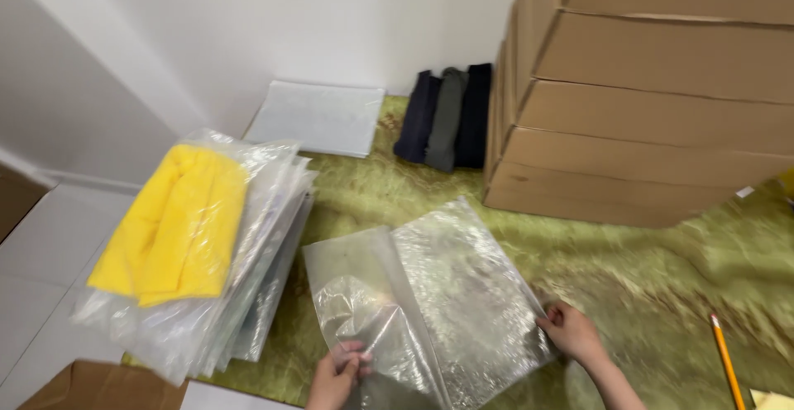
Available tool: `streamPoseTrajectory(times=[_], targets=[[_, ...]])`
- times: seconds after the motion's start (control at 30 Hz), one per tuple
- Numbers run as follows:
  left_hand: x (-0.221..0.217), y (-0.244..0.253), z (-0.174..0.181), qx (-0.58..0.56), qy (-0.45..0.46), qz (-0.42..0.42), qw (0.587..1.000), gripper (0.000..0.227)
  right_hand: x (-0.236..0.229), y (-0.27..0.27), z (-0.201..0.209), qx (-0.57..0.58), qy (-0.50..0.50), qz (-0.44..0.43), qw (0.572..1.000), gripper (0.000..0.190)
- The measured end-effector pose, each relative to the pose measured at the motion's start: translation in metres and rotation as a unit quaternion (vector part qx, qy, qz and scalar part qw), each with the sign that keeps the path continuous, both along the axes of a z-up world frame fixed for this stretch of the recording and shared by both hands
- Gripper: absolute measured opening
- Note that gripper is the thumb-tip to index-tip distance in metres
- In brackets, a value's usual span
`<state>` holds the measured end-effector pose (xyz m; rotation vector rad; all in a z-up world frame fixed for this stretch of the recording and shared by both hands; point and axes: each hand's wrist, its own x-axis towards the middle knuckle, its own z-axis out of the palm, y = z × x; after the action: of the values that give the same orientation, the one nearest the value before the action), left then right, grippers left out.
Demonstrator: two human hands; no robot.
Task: The person places folded clothes into clear plastic bags on a table. They handle a purple garment, a yellow garment, and a dark garment, placing each into a bag and sealing it. The person stacks the packaged items on the table.
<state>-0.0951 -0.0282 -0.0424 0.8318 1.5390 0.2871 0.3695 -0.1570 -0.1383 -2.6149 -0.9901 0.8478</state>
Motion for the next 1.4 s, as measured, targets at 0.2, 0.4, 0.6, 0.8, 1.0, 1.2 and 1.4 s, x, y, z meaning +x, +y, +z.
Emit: streamPoseTrajectory(times=[0.2, 0.4, 0.6, 0.8, 1.0, 1.2, 1.4], targets=[[0.026, 0.05, -0.007, 0.078, 0.077, -0.113, 0.988, 0.025, -0.004, -0.145, -0.007, -0.066, 0.027, -0.177, 0.982, 0.033], [0.081, 0.053, 0.0, 0.236, 0.363, -0.253, 0.865, 0.071, -0.043, -0.2, -0.039, 0.041, 0.02, -0.232, 0.972, 0.033], [0.22, -0.043, 0.023, 0.169, 0.029, -0.402, 0.9, 0.049, -0.075, -0.181, -0.008, 0.281, 0.148, -0.252, 0.914, 0.033], [0.318, -0.111, 0.008, 0.065, -0.069, -0.475, 0.875, 0.038, -0.086, -0.17, 0.023, 0.373, 0.23, -0.229, 0.869, 0.034], [0.326, -0.118, -0.015, -0.003, -0.066, -0.435, 0.898, 0.02, -0.088, -0.168, 0.053, 0.357, 0.254, -0.199, 0.876, 0.031], [0.324, -0.117, -0.023, -0.073, -0.086, -0.382, 0.917, 0.026, -0.088, -0.165, 0.054, 0.344, 0.24, -0.173, 0.891, 0.032], [0.315, -0.115, -0.034, -0.136, -0.14, -0.332, 0.923, 0.022, -0.079, -0.155, 0.054, 0.384, 0.318, -0.293, 0.816, 0.035]])
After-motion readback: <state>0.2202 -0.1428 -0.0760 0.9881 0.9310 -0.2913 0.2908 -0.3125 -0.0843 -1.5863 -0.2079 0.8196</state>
